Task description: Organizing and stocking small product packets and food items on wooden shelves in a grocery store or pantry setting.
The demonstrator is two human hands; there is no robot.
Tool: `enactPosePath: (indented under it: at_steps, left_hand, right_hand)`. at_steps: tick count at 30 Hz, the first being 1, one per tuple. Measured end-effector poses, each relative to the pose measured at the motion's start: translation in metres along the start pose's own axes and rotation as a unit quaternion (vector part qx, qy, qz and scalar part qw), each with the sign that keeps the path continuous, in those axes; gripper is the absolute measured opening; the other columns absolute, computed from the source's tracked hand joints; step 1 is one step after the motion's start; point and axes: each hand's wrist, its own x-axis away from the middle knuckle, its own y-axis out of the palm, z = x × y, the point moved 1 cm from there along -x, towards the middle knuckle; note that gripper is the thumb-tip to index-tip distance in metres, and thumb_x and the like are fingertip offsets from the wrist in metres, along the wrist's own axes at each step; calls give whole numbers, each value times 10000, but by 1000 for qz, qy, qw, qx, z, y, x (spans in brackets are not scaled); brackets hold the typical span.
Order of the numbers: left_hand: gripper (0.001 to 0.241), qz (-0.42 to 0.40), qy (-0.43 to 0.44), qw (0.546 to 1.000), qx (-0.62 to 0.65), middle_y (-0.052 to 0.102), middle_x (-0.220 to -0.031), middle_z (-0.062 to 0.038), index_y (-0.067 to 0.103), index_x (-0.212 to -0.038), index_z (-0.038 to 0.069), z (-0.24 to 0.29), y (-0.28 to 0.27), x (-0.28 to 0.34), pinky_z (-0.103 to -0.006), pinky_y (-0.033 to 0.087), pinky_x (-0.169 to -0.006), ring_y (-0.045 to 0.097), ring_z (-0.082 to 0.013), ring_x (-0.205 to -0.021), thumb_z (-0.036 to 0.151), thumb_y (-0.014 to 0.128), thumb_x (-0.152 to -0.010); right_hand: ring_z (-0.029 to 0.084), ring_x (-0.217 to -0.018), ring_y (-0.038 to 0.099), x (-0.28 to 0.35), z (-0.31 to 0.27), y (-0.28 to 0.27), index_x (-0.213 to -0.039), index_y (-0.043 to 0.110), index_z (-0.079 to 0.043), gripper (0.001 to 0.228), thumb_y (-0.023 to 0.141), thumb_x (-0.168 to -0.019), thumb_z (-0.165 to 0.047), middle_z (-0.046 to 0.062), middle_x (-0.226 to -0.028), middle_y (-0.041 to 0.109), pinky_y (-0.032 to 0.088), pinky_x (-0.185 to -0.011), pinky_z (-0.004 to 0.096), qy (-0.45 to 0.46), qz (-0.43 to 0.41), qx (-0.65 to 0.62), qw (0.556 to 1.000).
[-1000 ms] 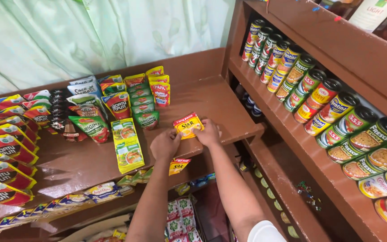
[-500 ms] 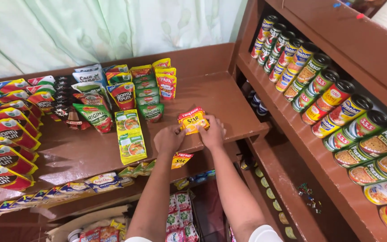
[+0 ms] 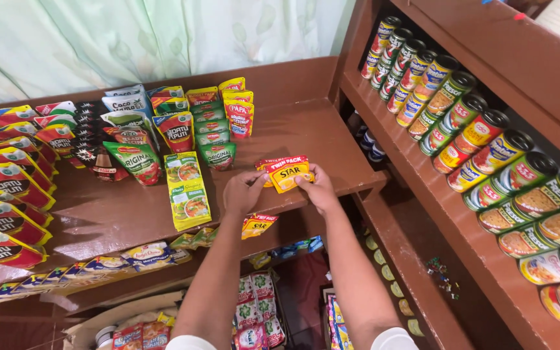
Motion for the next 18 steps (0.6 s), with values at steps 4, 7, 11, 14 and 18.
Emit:
enactPosePath:
  at_steps: [4,7,11,14,18]
  left_hand:
    - [241,-29,80,988,125,723,-892,-44,808,-1078,115,-17,22,16,-286,514,-716,664,-138,-797,282,784,-905]
    - [169,-38,116,970,209,668,-882,-34,788,-1022,25,5,31,33,-266,491,-695,590,-107,-775,162,770,-925]
    - [117,-64,119,945,297,664,-933,4,718,-960,-1,39,37,75,-231,509,-752,613,-60,-837,115,726,-945]
    - [112,-90,104,937,322,634,-915,6,686,-954,-6,52,47,98,-225,491,-734,584,-50,-818,102,714,-960]
    - [99,-106,97,940,309,603,-869,-6,676,-927,-23,59,58,121,-237,443,-689,520,-63,-756,62,721,-952]
  right_hand:
    - [139,-1027,651,37,-10,-6,-1240,609,4,312,709,-953,-67,91,-1146,705,525,-940,297,37,-7,-10,999]
    - [132,-1071,652,68,-30,-9,-1264,614,-14,331,701,-951,-79,71,-1165,710,510,-979,299,30,2,-48,998]
    - [141,-1100,654,121,-35,-19,-1283,622,-18,348,699,-944,-48,64,-1182,712,502,-1014,318,-7,23,-123,992]
    - [158,-1093,662,154,-40,-27,-1281,630,-8,339,698,-950,-30,78,-1186,714,511,-1011,336,-19,32,-163,986]
    - [168,-1081,674,192,-54,-35,-1271,629,-3,330,694,-949,-33,87,-1178,718,525,-1003,342,-6,41,-200,979]
